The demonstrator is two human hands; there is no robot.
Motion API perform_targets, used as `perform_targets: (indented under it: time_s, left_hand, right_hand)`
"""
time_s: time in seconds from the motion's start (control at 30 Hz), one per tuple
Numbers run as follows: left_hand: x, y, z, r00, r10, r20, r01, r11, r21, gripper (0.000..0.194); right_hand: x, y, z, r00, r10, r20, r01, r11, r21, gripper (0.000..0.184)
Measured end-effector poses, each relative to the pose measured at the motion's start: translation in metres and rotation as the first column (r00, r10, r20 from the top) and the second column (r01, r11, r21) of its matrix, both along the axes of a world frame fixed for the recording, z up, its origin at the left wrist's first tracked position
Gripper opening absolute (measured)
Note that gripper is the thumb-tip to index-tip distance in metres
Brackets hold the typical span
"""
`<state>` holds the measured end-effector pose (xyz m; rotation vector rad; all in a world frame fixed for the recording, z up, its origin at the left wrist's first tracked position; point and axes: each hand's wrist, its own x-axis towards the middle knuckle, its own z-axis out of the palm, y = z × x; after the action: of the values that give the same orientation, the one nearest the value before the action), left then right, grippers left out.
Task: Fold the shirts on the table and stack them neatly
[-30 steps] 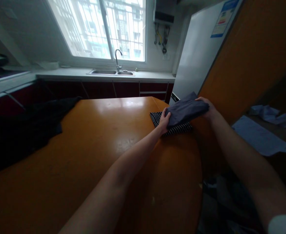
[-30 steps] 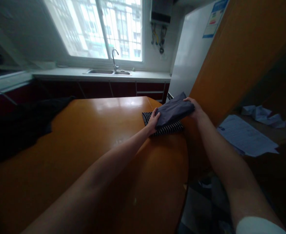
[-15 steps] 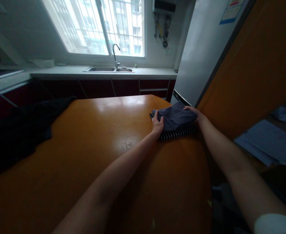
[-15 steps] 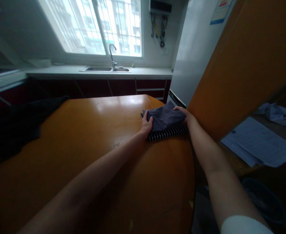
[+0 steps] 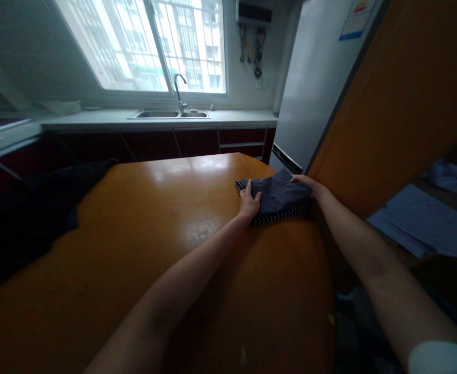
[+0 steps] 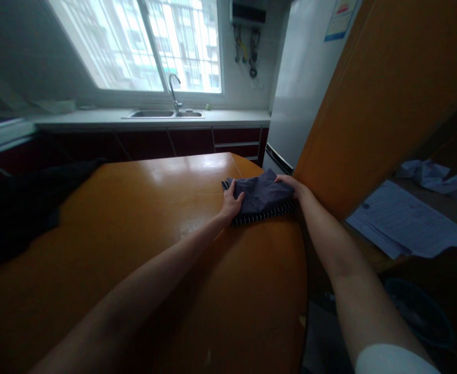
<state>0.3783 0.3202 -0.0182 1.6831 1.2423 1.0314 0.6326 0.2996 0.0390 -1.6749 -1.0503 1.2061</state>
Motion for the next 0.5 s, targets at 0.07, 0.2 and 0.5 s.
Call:
perform_targets:
  time_s: [0.07,0.2,0.5]
  left_hand:
    - [-0.003,-0.003,0.004,0.998,-0.008,-0.061,0.007,1.0,-0.016,0.071]
    - [-0.008,-0.005,0.018,0.967,0.021,-0.254,-0.012,0.999,0.036,0.066]
    - [0.015,-0.006,0.027,0.85,-0.155,-0.504,0.335,0.897,0.29,0.049]
  right_hand:
    - [0.003,-0.001,0.001,0.99,-0.014,0.138,0.015,1.0,-0.009,0.027]
    - [0.002,0.004,0.004,0.908,-0.098,0.409,0.092,0.995,0.033,0.026]
    - [-0.07,0.028,-0.025,0.517,0.063,0.853,-0.263,0.961,0.088,0.057]
